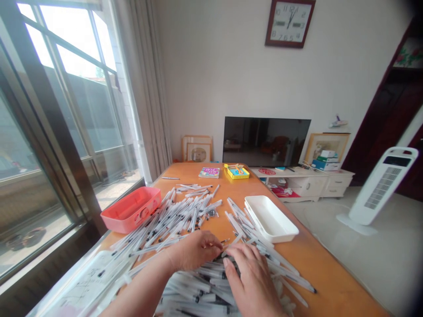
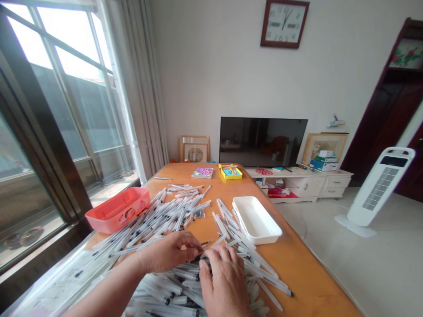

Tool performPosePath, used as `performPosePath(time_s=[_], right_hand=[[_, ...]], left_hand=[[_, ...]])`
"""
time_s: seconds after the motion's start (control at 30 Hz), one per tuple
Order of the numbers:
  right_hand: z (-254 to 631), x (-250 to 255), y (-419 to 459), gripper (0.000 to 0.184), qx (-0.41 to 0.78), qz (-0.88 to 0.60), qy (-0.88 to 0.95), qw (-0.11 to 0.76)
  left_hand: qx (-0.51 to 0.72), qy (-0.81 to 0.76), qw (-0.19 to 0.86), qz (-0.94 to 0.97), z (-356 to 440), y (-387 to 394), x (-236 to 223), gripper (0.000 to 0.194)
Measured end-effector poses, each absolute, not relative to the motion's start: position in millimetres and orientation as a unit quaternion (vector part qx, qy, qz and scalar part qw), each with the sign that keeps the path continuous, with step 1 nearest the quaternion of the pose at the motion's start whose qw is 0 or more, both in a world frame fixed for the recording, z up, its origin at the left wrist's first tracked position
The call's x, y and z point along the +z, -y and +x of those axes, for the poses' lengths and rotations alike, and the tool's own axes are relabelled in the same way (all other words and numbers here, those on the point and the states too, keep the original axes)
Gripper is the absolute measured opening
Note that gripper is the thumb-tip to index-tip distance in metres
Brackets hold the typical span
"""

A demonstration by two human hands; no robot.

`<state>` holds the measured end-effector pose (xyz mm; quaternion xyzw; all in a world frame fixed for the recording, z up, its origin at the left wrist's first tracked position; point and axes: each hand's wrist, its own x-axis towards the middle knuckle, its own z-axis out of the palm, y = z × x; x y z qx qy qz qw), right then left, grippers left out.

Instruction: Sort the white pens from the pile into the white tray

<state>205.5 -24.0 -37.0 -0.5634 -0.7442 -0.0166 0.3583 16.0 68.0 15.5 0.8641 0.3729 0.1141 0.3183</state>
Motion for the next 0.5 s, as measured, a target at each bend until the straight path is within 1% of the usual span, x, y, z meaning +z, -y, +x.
performPosePath(time_s=[0.1, 0.17, 0.2, 0.27, 0.4, 0.5], right_hand=[[206, -40, 23, 0.015, -0.010, -0.559, 0.743, 0.367], [206, -41, 22, 0.016, -0.004, -0.557, 0.743, 0.370], [206, -42, 22, 0.017, -0.001, -0.557, 0.744, 0.369], [205, -42, 22, 0.017, 0.005, -0.559, 0.744, 0.366], [205, -42, 21, 0.016, 0.012, -0.562, 0.745, 0.358], [205, -41, 22, 0.016, 0.017, -0.567, 0.745, 0.351]], left_hand=[[0.192, -0.473, 0.248, 0.823, 4, -90, 5, 0.033], [0.223, -0.534, 0.161, 0.800, -8, -107, -8, 0.036], [0.220, -0.561, 0.116, 0.789, -14, -115, -14, 0.038], [0.154, -0.588, 0.061, 0.792, -24, -124, -24, 0.042], [0.118, -0.576, 0.061, 0.807, -29, -122, -30, 0.033], [0.115, -0.558, 0.062, 0.819, -24, -113, -26, 0.033]])
